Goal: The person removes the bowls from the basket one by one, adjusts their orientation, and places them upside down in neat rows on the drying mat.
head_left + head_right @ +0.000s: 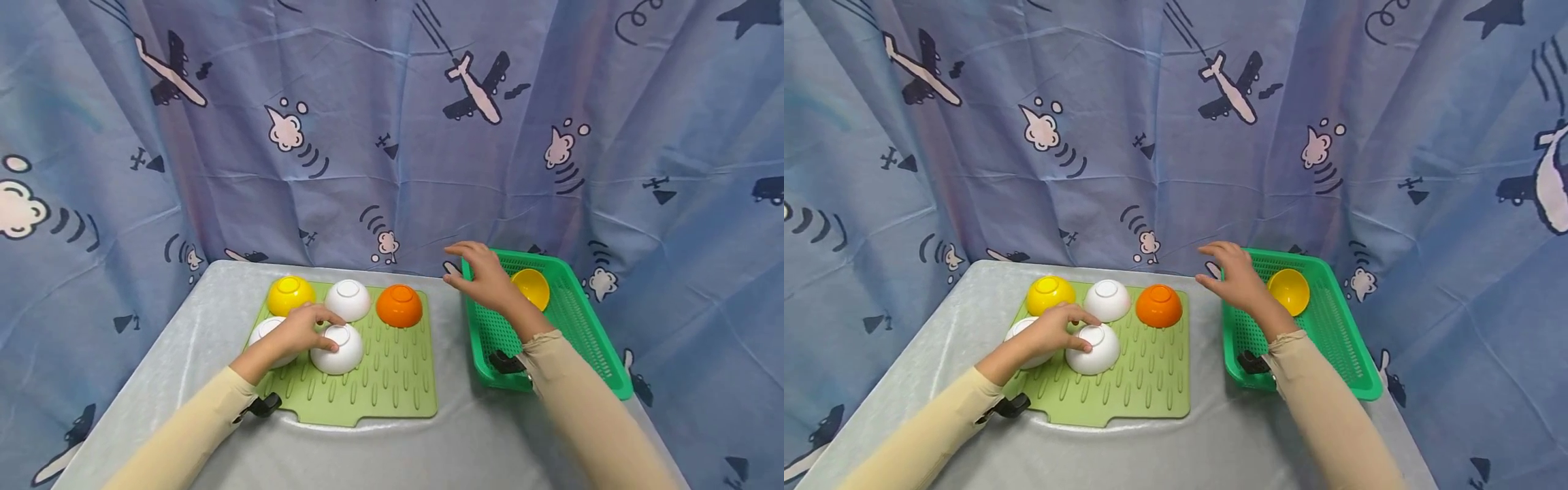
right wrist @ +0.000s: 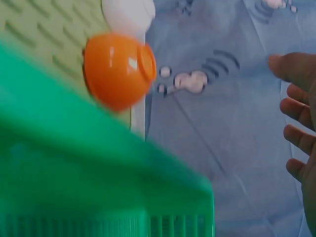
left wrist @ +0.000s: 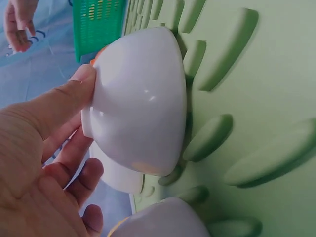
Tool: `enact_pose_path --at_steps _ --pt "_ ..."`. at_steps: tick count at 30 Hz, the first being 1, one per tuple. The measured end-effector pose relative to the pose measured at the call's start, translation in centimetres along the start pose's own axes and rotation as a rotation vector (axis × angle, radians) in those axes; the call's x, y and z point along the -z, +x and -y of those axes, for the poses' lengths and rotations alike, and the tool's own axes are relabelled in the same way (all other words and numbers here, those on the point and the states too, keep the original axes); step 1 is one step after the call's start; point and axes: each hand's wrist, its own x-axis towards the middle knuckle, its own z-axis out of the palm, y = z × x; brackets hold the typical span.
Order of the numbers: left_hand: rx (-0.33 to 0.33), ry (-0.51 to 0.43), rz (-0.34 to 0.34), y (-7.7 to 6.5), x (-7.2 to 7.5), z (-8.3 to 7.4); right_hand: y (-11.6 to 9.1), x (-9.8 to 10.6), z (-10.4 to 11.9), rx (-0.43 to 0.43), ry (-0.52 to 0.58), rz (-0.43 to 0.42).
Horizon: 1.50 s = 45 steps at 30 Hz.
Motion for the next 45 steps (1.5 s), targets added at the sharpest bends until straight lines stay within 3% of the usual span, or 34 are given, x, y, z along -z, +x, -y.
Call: enact_pose_path --at_steps 8,14,18,24,30,38,45 --pt "-0.080 0.060 -0.013 -0.3 -1.1 -0.3 -1.3 2.9 -5.5 0.012 -0.118 0.035" --pt "-0.068 0.089 -0.009 -0.4 -0.7 -0.2 -2.0 4.5 -9.0 0.015 -0.139 0.092" --pt "-0.064 0.071 -0.005 -0.4 -0.6 -0.1 -3.1 4.9 -11.5 -0.033 -0.117 0.097" --pt "-0.078 0.056 -0.018 -0.5 -0.8 0.0 -4.8 4.6 -15.2 -0.131 -0.120 0.126" --pt "-0.076 0.055 -0.012 -0.6 -0.9 0.1 -5.7 3.9 -17.7 -0.159 -0.162 0.109" --pt "-0.094 0.097 -0.024 -0.4 -0.7 0.4 -6.1 2.9 -19.7 -0.207 -0.200 0.114" --pt "-0.075 0.087 -0.018 -0.7 -0.5 0.3 -5.5 2.0 -20.4 -0.196 -0.234 0.135"
